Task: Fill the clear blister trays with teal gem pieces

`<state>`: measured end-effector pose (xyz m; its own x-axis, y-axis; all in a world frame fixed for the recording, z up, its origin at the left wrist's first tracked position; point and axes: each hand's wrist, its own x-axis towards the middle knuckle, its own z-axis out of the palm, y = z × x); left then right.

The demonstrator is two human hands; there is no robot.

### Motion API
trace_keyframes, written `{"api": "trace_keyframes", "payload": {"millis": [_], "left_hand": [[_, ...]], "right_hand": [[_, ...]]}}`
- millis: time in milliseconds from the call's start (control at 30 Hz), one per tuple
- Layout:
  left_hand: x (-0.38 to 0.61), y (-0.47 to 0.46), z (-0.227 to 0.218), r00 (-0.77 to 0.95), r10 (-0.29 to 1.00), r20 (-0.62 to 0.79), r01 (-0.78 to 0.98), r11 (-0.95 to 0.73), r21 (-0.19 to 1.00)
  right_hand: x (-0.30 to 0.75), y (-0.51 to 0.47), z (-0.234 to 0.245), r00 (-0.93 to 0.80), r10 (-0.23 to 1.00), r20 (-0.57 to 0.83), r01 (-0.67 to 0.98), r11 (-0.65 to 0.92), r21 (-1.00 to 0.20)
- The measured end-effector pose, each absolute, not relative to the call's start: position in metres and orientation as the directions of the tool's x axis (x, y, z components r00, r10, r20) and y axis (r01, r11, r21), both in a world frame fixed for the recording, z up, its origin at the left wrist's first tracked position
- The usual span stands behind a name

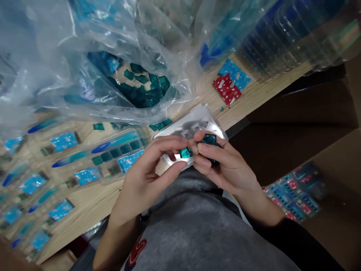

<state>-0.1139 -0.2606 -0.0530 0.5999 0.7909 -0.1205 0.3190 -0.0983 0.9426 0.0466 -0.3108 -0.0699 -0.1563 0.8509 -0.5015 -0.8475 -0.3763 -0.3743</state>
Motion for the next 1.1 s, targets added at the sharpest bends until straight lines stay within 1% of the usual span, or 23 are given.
{"api": "trace_keyframes", "payload": {"millis": [133,200,300,400,467,500,533,567,600,633,667,700,767,867,933,1000,1033,1100], "left_hand": [[-0.116,-0.252,-0.052,0.650,0.749,-0.128,0.257,-0.057,0.965],[-0.116,-0.251,-0.052,0.646,0.753,-0.127,0.244,-0.045,0.969],[-0.114,-0.252,-0.051,0.652,0.745,-0.140,0.249,-0.036,0.968],[-0.112,-0.256,-0.050,0.670,0.727,-0.147,0.208,0.006,0.978],[-0.111,-0.258,-0.049,0.656,0.741,-0.146,0.203,0.014,0.979],[-0.111,-0.259,-0.049,0.637,0.757,-0.146,0.220,0.003,0.976],[-0.111,-0.259,-0.048,0.616,0.775,-0.140,0.243,-0.018,0.970],[-0.112,-0.260,-0.047,0.595,0.794,-0.124,0.262,-0.046,0.964],[-0.112,-0.260,-0.047,0.580,0.808,-0.103,0.272,-0.072,0.960],[-0.113,-0.261,-0.046,0.574,0.815,-0.086,0.273,-0.092,0.958],[-0.114,-0.261,-0.045,0.577,0.813,-0.076,0.272,-0.103,0.957],[-0.115,-0.262,-0.044,0.586,0.807,-0.074,0.272,-0.110,0.956],[-0.117,-0.263,-0.042,0.603,0.793,-0.089,0.294,-0.117,0.949],[-0.120,-0.267,-0.040,0.606,0.790,-0.094,0.351,-0.159,0.923],[-0.122,-0.269,-0.039,0.622,0.776,-0.101,0.373,-0.180,0.910],[-0.125,-0.273,-0.039,0.645,0.754,-0.124,0.388,-0.184,0.903],[-0.126,-0.274,-0.040,0.653,0.746,-0.134,0.393,-0.183,0.901],[-0.127,-0.277,-0.042,0.655,0.739,-0.157,0.415,-0.179,0.892]], "right_hand": [[0.050,-0.309,-0.067,-0.247,0.834,-0.493,-0.892,-0.395,-0.222],[0.051,-0.308,-0.066,-0.269,0.826,-0.494,-0.895,-0.404,-0.188],[0.052,-0.307,-0.066,-0.271,0.823,-0.499,-0.895,-0.407,-0.184],[0.051,-0.307,-0.068,-0.248,0.842,-0.480,-0.884,-0.399,-0.243],[0.050,-0.310,-0.069,-0.187,0.864,-0.468,-0.854,-0.378,-0.357],[0.050,-0.312,-0.069,-0.122,0.876,-0.466,-0.819,-0.354,-0.452],[0.050,-0.314,-0.068,-0.038,0.887,-0.461,-0.755,-0.328,-0.568],[0.051,-0.316,-0.067,0.052,0.896,-0.440,-0.652,-0.303,-0.695],[0.052,-0.319,-0.066,0.137,0.908,-0.395,-0.513,-0.277,-0.813],[0.052,-0.321,-0.064,0.197,0.922,-0.332,-0.350,-0.250,-0.903],[0.053,-0.323,-0.063,0.225,0.940,-0.257,-0.186,-0.217,-0.958],[0.054,-0.324,-0.062,0.226,0.958,-0.176,-0.041,-0.171,-0.984],[0.055,-0.326,-0.062,0.197,0.980,-0.016,0.160,-0.048,-0.986],[0.055,-0.328,-0.066,0.136,0.978,0.158,0.309,0.109,-0.945],[0.055,-0.329,-0.071,0.067,0.978,0.197,0.358,0.161,-0.920],[0.056,-0.330,-0.076,-0.007,0.979,0.206,0.406,0.191,-0.894],[0.058,-0.330,-0.079,-0.018,0.977,0.211,0.440,0.198,-0.876],[0.063,-0.329,-0.083,0.055,0.970,0.238,0.524,0.175,-0.834]]}}
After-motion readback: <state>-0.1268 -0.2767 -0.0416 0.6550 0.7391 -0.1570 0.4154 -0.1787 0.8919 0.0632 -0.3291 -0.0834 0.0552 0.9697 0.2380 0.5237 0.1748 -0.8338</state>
